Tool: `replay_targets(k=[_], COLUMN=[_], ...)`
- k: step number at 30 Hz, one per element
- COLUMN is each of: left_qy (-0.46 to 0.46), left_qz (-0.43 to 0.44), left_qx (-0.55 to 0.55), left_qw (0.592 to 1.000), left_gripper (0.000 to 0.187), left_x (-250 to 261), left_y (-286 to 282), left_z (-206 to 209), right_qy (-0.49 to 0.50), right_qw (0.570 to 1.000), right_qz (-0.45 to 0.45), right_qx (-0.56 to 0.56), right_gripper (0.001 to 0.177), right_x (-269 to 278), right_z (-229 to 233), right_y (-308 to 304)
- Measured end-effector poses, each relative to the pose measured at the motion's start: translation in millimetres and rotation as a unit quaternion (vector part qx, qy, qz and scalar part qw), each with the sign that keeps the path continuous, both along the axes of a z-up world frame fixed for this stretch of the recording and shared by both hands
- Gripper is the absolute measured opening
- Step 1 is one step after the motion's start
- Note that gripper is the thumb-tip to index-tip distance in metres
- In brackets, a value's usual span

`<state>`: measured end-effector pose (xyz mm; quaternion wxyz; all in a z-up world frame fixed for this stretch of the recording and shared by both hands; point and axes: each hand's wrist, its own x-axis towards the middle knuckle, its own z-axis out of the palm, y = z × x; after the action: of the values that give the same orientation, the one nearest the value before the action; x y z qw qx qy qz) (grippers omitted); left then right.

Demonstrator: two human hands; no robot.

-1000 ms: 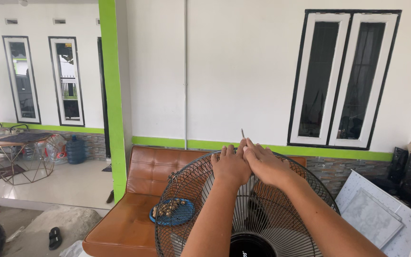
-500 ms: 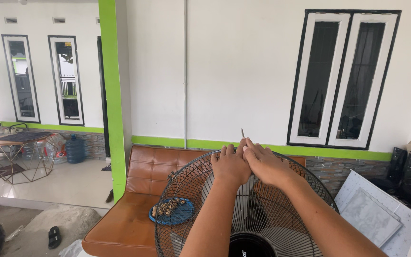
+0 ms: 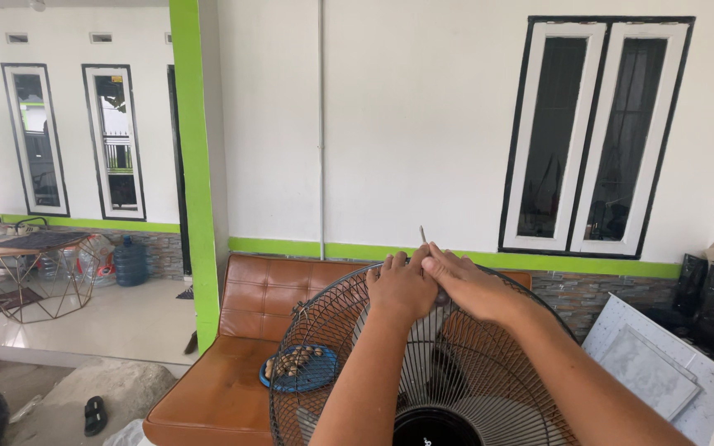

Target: The person uses a screwdriver to tighten screws on the front grille of a standing fan. They rotate the fan slightly to access different screw locations and continue tightening throughout the clip.

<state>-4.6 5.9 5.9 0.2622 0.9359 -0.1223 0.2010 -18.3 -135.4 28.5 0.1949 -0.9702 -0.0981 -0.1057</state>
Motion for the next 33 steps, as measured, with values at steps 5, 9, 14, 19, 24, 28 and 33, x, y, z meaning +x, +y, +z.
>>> replay_targets(k=[5,9,14,19,24,28,33], left_qy=[0.026,0.064,0.075,0.044,0.02,-0.072,-0.161], left_qz=[-0.025,-0.031,-0.038,-0.034,-0.029,-0.038,-0.067], left_qx=[-0.004,-0.006,0.005,0.001,-0.008,-0.047,-0.11], left_qw=[0.999,0.997,0.996,0.998,0.999,0.996,0.979], left_gripper=[0.061,0.065,0.063,0.067,0.062,0.062,0.059], left_x=[0.4,0.2,-0.3,-1.0,5.8,7.4,-8.2], left_y=[8.0,12.4,17.3,15.9,11.8,7.5,17.3], left_z=[8.6,19.4,26.7,16.7,0.0,-18.7,-38.0], right_qy=[0.035,0.038,-0.026,-0.06,-0.153,-0.18,-0.171], right_qw=[0.998,0.996,0.996,0.99,0.986,0.983,0.983], right_qz=[0.056,0.084,0.083,-0.033,-0.004,0.022,-0.013], right_qx=[0.014,0.021,-0.027,-0.126,-0.073,0.013,0.073], right_gripper=[0.103,0.113,0.115,0.074,0.07,0.061,0.053], right_x=[20.4,23.4,-1.5,-26.4,-23.0,-18.0,-24.5], right_z=[-0.9,2.3,15.6,22.6,8.9,-7.6,-8.9], right_y=[-25.5,-31.8,-13.1,15.2,17.9,15.1,21.5])
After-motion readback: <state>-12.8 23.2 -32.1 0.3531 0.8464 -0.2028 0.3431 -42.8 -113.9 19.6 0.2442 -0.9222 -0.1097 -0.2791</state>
